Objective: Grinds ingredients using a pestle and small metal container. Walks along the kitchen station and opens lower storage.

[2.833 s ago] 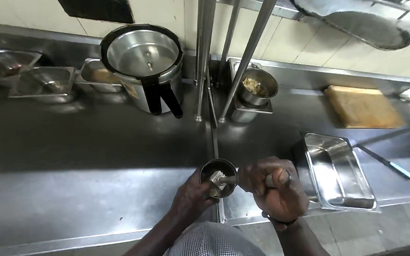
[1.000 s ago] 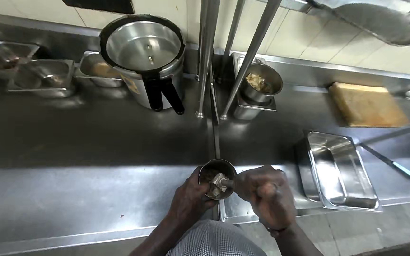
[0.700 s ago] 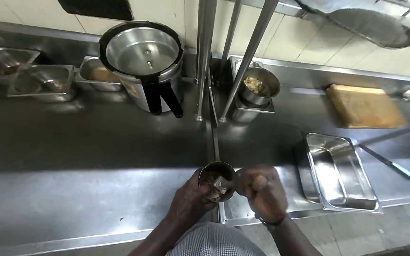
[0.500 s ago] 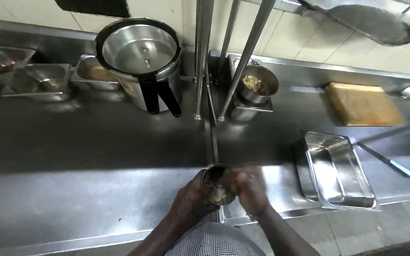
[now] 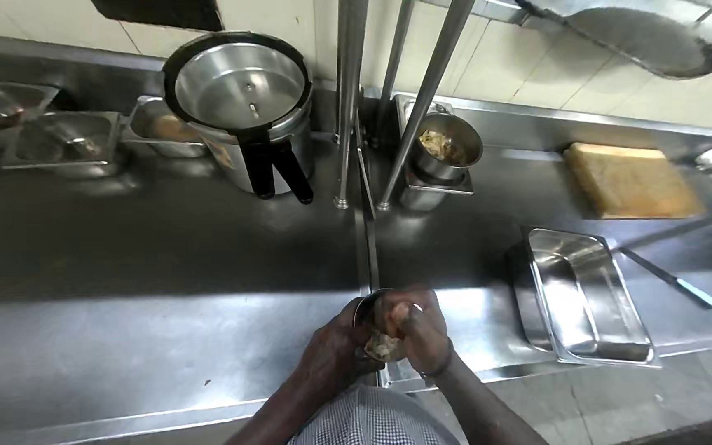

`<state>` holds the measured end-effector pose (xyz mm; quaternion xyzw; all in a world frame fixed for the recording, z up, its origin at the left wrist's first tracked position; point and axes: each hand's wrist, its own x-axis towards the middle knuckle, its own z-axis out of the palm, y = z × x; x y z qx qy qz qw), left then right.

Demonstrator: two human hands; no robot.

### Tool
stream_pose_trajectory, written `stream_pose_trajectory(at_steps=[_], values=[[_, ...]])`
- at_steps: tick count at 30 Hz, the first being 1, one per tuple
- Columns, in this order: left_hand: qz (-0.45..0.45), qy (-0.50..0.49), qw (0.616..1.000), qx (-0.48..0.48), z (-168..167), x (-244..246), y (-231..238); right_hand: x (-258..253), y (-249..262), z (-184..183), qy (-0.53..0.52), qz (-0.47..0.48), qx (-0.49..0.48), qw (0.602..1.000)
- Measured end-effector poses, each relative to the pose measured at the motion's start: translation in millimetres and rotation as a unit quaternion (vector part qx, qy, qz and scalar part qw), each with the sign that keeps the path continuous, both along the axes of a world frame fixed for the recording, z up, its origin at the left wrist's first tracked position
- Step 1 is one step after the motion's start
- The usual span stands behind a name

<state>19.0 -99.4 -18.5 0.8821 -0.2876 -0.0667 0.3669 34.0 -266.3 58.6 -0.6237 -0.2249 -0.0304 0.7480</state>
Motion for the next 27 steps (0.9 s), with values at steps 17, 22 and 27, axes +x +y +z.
stream_pose_trajectory(at_steps=[17, 22, 27], values=[[0.003, 0.015, 1.0, 0.018, 1.9, -0.5, -0.8, -5.6, -16.2, 20.6, 0.016, -0.052, -0.004, 0.999], [0.026, -0.044, 0.998, -0.031, -7.3, -6.5, 0.7, -21.0, -12.4, 46.6, -0.039, -0.014, -0.008, 0.999], [0.014, 0.001, 1.0, 0.007, 2.6, -3.0, -1.0, -3.3, -0.3, 3.2, 0.004, -0.012, -0.008, 1.0]])
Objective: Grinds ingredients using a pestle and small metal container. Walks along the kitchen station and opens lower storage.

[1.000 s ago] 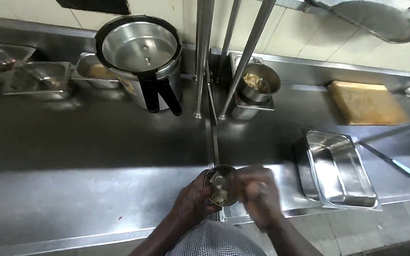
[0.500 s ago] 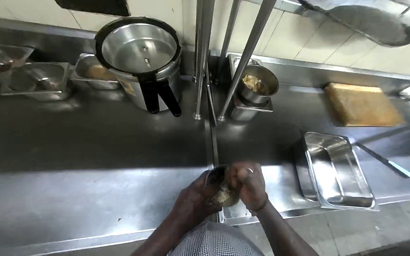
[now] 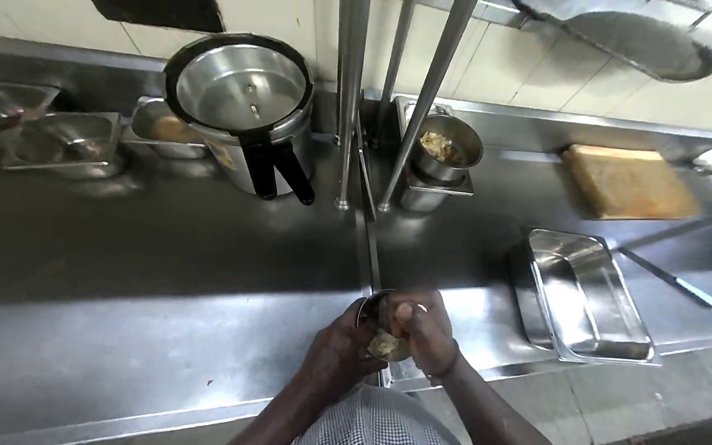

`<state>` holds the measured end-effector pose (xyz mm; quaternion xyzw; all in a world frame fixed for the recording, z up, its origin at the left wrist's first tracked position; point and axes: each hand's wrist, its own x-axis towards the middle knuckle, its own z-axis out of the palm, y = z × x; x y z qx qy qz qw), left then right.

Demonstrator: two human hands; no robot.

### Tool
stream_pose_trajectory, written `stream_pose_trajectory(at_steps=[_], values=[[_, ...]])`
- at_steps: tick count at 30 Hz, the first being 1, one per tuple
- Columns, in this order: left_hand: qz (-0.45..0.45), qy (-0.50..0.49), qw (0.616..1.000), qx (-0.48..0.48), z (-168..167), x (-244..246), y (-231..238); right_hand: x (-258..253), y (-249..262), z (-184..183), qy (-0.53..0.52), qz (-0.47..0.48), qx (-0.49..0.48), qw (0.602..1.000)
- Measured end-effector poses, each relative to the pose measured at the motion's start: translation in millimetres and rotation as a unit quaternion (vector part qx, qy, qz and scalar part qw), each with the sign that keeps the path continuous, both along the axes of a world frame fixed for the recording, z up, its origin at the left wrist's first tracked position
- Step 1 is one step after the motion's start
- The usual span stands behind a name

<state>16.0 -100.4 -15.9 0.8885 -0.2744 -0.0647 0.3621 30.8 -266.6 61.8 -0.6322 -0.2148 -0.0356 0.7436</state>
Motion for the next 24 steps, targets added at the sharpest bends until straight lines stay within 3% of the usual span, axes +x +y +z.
stream_pose_trajectory(at_steps=[6, 11, 13, 18, 22, 24], values=[[0.011, -0.047, 0.998, -0.032, -9.1, -1.2, 2.0, -10.6, -7.3, 56.4, -0.04, 0.025, 0.024, 0.999], [0.001, 0.009, 1.0, -0.01, -3.6, 5.5, 3.0, 15.9, 1.0, -3.6, 0.003, 0.003, 0.001, 1.0], [0.004, 0.0, 1.0, -0.017, -6.3, 4.7, 5.9, 15.6, 0.8, -0.9, 0.008, 0.016, 0.024, 1.0], [0.02, -0.041, 0.998, -0.052, -11.2, 1.7, 7.5, -9.9, -1.6, 49.5, -0.001, 0.067, 0.047, 0.997], [0.001, -0.008, 1.0, -0.031, -2.9, 1.8, 6.7, -7.4, 5.5, 9.2, 0.046, 0.066, 0.031, 0.996], [-0.001, -0.006, 1.0, -0.019, -6.9, 1.8, 7.8, -3.9, 3.7, 5.9, 0.051, 0.06, 0.037, 0.996]])
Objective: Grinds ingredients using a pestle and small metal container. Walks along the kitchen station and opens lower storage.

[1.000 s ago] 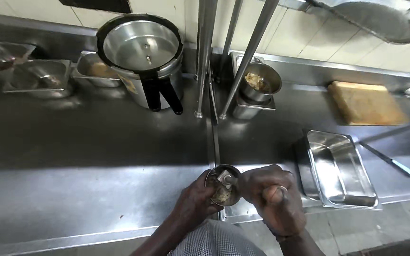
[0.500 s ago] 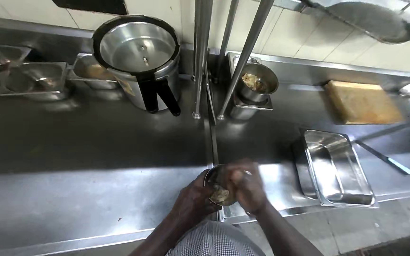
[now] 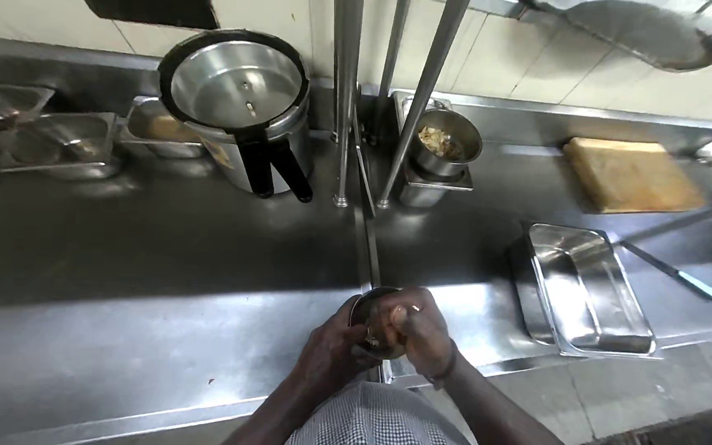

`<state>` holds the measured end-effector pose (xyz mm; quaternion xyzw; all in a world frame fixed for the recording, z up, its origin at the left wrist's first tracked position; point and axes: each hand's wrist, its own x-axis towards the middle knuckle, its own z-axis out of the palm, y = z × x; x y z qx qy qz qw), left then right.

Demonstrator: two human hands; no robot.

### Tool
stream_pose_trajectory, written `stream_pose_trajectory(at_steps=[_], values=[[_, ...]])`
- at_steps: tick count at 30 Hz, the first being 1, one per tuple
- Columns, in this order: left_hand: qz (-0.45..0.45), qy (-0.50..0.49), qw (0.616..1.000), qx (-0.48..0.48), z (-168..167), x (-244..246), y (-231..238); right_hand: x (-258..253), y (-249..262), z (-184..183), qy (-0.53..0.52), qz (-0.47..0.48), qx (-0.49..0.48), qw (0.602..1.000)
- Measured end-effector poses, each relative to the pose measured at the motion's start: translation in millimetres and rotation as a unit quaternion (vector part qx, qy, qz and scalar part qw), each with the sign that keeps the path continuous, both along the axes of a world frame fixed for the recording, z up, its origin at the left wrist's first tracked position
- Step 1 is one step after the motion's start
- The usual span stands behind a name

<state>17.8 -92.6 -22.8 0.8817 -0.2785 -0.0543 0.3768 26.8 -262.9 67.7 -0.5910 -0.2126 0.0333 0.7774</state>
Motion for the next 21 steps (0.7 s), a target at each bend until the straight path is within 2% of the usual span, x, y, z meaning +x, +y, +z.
stream_pose_trajectory(at_steps=[6, 11, 13, 18, 19, 21], values=[[0.012, -0.058, 0.998, -0.036, -5.4, -2.5, -0.5, -10.8, -10.0, 52.8, -0.067, 0.007, 0.011, 0.998], [0.018, -0.015, 1.0, -0.009, 0.4, 0.5, -3.1, 7.4, 4.8, -8.6, -0.01, 0.001, 0.01, 1.0], [0.017, -0.015, 1.0, -0.005, -2.9, -1.3, 0.1, 6.7, 5.9, -5.4, -0.009, 0.006, 0.004, 1.0], [0.025, -0.038, 0.998, -0.04, 1.8, -4.8, -0.4, -8.3, 0.9, 50.0, -0.061, 0.009, -0.011, 0.998], [0.026, -0.043, 0.998, -0.044, 5.3, -4.9, -1.2, -8.2, 2.2, 50.1, -0.065, 0.008, -0.017, 0.998], [0.022, -0.055, 0.998, -0.031, 7.7, -4.1, -3.2, -3.8, 7.1, 24.9, -0.046, -0.003, -0.036, 0.998]])
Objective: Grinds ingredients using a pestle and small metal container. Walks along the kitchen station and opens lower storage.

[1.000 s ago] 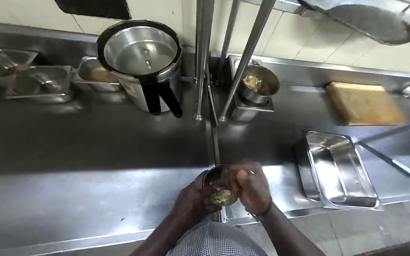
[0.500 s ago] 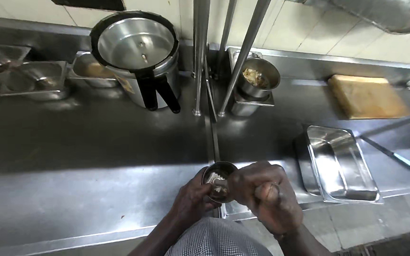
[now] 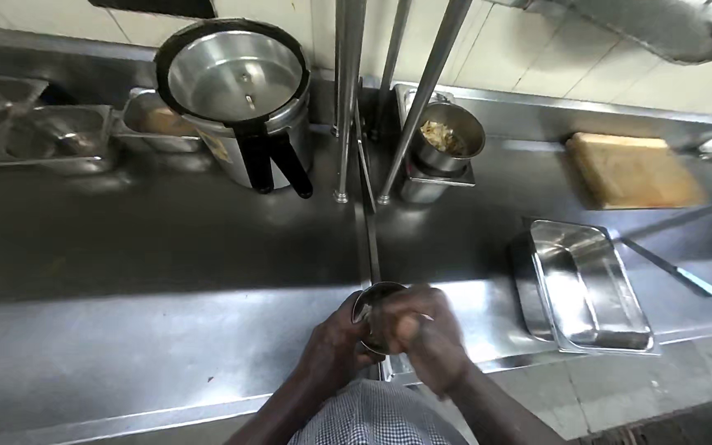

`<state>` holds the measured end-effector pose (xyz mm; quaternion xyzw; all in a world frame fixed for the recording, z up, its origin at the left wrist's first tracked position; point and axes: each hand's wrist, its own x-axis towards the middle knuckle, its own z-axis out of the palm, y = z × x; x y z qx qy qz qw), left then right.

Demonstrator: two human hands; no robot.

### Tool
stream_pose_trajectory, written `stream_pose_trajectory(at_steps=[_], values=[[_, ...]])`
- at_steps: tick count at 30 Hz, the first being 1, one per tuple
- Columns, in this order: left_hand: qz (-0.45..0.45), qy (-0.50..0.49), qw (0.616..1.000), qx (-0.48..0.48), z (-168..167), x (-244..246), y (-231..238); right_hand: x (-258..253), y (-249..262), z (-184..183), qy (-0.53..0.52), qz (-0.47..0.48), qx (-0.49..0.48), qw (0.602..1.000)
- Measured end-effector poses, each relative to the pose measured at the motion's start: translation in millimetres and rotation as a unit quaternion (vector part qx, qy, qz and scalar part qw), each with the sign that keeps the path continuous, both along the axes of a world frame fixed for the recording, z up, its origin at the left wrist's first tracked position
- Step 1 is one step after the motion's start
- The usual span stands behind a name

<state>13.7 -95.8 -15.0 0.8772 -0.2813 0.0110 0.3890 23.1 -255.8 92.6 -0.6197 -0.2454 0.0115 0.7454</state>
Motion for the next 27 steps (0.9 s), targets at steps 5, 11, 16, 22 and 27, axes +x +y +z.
stream_pose_trajectory(at_steps=[5, 11, 16, 22, 27], values=[[0.0, 0.004, 1.0, 0.014, -10.3, 1.1, 2.1, 8.2, 1.4, -25.9, 0.042, 0.012, 0.033, 0.999], [0.004, -0.014, 1.0, -0.015, -16.3, 1.0, 0.3, -6.9, -11.9, 14.1, 0.016, 0.009, 0.05, 0.999], [0.021, 0.037, 0.999, 0.031, -11.3, 0.8, -4.4, 3.1, -14.7, -28.2, 0.045, -0.03, 0.042, 0.998], [0.041, -0.013, 0.999, 0.012, -12.6, -7.0, 4.0, -6.3, -35.8, 21.2, -0.011, -0.013, 0.112, 0.994], [0.049, -0.002, 0.999, 0.014, -9.4, 4.7, -0.5, -5.0, -33.0, 18.7, -0.027, -0.018, 0.11, 0.993]])
